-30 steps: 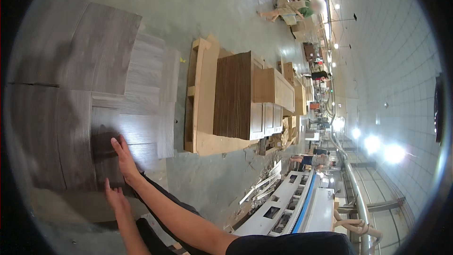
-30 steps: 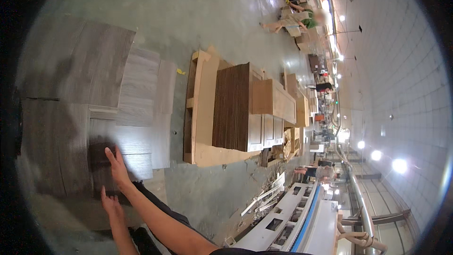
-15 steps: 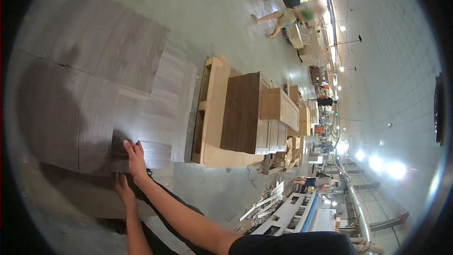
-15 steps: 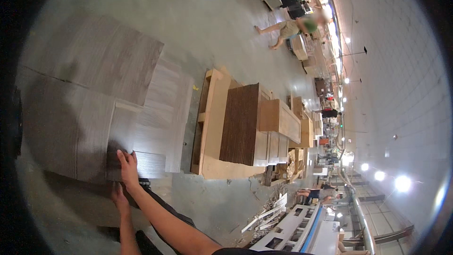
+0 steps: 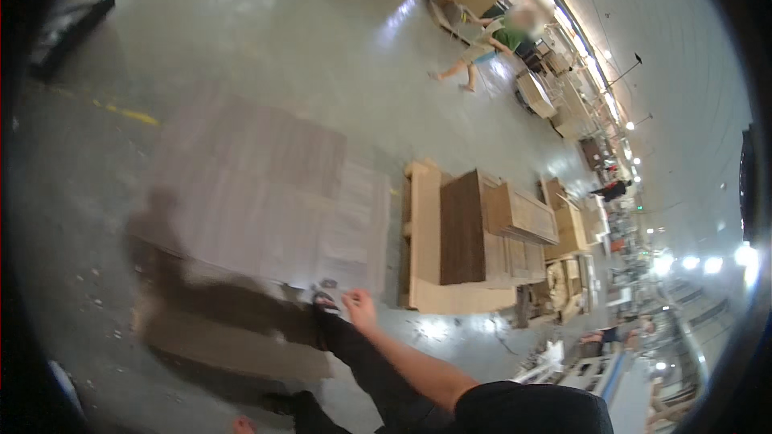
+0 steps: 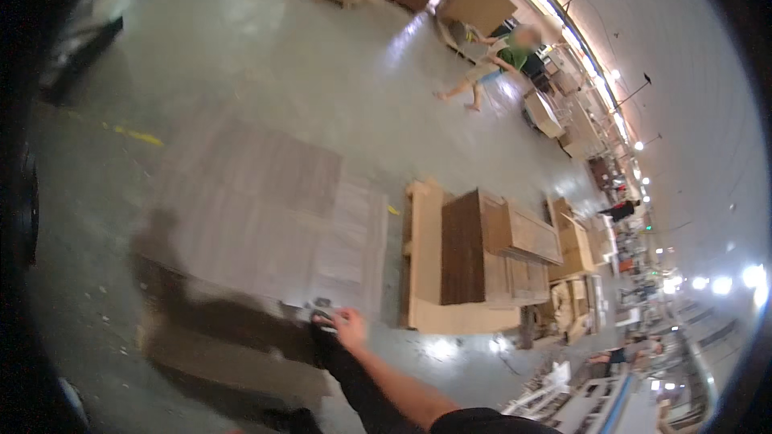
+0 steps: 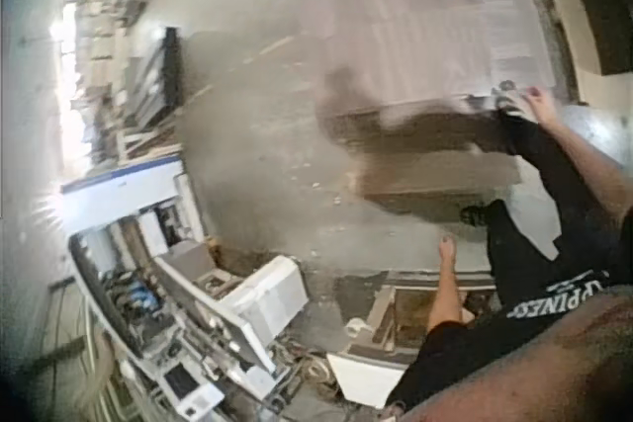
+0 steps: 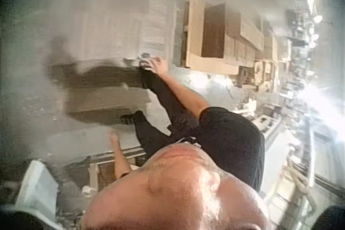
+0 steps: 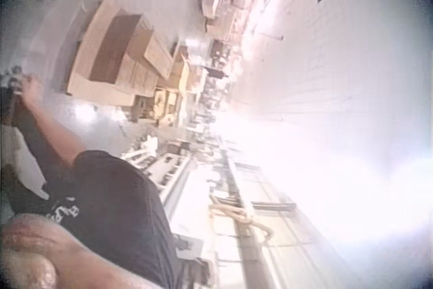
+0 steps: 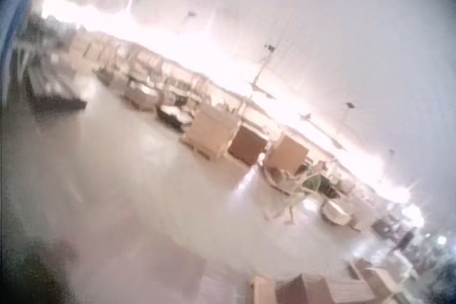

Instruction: The recorder prepares and stacks wood panels, using a utility knife to trim excess material from the edges.

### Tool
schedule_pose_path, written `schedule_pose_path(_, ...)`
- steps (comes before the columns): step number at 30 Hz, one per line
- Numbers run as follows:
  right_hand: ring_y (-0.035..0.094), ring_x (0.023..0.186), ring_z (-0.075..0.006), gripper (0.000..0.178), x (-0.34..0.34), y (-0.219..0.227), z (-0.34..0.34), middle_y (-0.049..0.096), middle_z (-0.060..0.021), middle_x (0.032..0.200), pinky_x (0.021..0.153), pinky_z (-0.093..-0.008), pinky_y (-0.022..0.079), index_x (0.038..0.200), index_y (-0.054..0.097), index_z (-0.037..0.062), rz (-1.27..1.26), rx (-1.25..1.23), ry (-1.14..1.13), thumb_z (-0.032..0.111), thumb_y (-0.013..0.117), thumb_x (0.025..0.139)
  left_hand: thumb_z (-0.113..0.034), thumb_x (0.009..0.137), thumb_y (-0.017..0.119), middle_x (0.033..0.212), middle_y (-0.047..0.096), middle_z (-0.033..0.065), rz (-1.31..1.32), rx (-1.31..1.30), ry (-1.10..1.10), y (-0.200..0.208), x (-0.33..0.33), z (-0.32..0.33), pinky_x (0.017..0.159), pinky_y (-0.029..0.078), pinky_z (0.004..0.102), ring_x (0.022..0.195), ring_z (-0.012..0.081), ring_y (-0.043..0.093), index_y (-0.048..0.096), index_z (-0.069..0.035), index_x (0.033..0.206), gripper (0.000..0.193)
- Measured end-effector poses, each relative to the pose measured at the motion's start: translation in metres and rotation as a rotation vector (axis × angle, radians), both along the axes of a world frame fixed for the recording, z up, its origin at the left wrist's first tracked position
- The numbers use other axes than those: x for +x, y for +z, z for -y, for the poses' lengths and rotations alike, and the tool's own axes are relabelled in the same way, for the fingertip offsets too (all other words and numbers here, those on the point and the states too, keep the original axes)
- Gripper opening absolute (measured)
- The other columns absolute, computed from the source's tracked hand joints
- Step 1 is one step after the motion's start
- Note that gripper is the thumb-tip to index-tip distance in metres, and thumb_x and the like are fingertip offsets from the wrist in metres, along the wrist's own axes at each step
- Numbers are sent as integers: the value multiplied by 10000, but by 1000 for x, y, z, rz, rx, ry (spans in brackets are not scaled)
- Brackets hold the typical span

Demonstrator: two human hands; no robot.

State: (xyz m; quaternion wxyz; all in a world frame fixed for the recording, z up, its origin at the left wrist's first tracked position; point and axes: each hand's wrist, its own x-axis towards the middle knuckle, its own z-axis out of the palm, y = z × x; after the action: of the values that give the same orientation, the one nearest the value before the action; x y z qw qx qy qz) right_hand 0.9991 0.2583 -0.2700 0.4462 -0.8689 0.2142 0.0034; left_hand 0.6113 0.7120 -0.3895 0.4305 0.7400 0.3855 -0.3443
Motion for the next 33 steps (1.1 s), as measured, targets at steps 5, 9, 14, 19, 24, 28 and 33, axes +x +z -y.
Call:
schedule_pose_path(5,687,1083,-359,379,-79,84,21,661,-209,1286,1062,-444,522,1091,792,108,-239,-242,189,424,793,881,-455,1098,481,1386,664,236,-11,195,87,194,-85,-75,1084,482,505,1286,392,613,617,24,1415,590)
schedule_pose_path(9,710,1182,-368,454,-124,129,35,772,-215,1184,1029,-443,548,1141,814,77,-439,-205,251,441,759,874,-429,1091,493,1336,668,230,145,337,1,283,-185,-126,1049,490,499,1238,386,620,627,17,1375,546)
schedule_pose_path(14,721,1130,-350,533,-188,99,2,784,-188,1172,984,-462,554,1132,809,56,-585,-290,503,529,712,905,-398,1083,508,1273,674,222,277,452,-69,336,-293,-122,1006,500,493,1179,380,628,640,9,1324,491)
schedule_pose_path(19,709,1034,-334,576,-181,63,-94,785,-176,1095,952,-487,542,1122,795,27,-787,-346,1055,561,691,931,-366,1074,523,1210,679,215,397,516,-130,326,-336,-87,963,509,486,1119,373,636,653,1,1274,437)
schedule_pose_path(24,698,1114,-417,569,-137,74,-248,762,-246,1169,993,-524,529,1127,787,11,-459,-324,1060,543,674,959,-334,1066,538,1147,685,207,470,559,-270,311,-344,-86,920,519,480,1059,366,645,666,-8,1223,384)
schedule_pose_path(28,689,1167,-397,568,-128,84,-387,749,-254,1210,1020,-509,527,1196,773,24,-423,-160,1095,530,669,959,-309,1059,550,1096,690,201,462,637,-280,306,-368,-88,885,527,474,1012,361,651,676,-14,1183,344)
schedule_pose_path(33,686,1170,-388,544,-158,52,-535,742,-242,1217,1025,-506,529,1188,764,31,-359,-339,1675,514,610,991,-277,1051,565,1033,695,193,270,847,-83,315,-417,-74,842,537,468,952,354,660,688,-22,1132,295)
